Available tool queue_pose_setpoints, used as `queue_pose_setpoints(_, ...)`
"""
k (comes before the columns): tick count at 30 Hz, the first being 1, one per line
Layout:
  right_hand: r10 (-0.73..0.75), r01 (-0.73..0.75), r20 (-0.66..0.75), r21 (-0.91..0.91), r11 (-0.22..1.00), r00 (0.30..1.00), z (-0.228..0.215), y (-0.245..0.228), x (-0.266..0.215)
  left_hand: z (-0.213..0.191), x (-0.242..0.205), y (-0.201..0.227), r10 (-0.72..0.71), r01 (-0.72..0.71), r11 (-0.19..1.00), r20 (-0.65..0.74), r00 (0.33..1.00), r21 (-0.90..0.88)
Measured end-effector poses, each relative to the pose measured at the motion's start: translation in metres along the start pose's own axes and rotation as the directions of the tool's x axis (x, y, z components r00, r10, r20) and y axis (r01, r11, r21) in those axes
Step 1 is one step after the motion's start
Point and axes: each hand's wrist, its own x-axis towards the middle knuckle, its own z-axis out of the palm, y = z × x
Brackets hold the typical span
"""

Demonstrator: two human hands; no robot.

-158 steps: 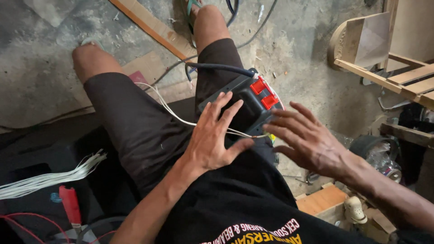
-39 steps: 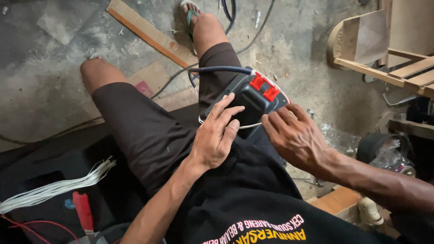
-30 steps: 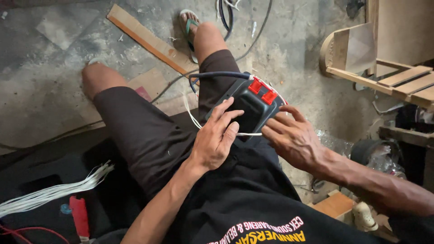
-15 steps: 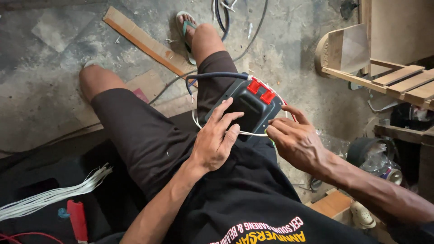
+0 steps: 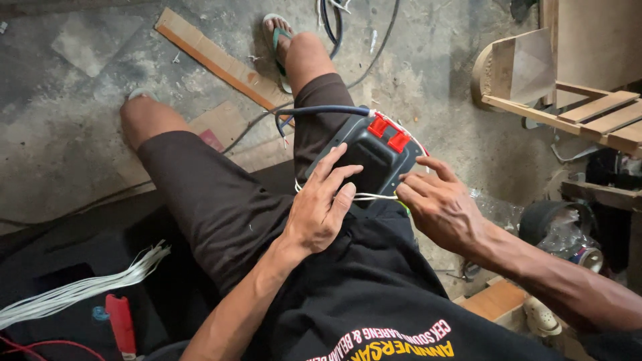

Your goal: Stripping and connecting wires to an electronic terminal block on a workshop floor

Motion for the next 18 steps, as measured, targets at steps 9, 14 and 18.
queue_pose_setpoints(9,0.0,-0.005,0.051,0.108,0.994,0.999,-0.013,-0.002,0.013,0.002,0.0,-0.001,-0.004,0.004,1.0,-0.01,1.0,0.011)
queue_pose_setpoints(14,0.0,0.001,-0.035,0.033,0.999,0.999,0.003,0.003,0.005,0.003,0.001,-0.001,0.004,-0.004,1.0,-0.013,1.0,0.007)
queue_pose_setpoints(18,0.021,-0.015,-0.068,0.084,0.996,0.997,0.0,-0.001,0.006,0.005,0.001,-0.003,0.01,-0.009,1.0,-0.011,1.0,0.03)
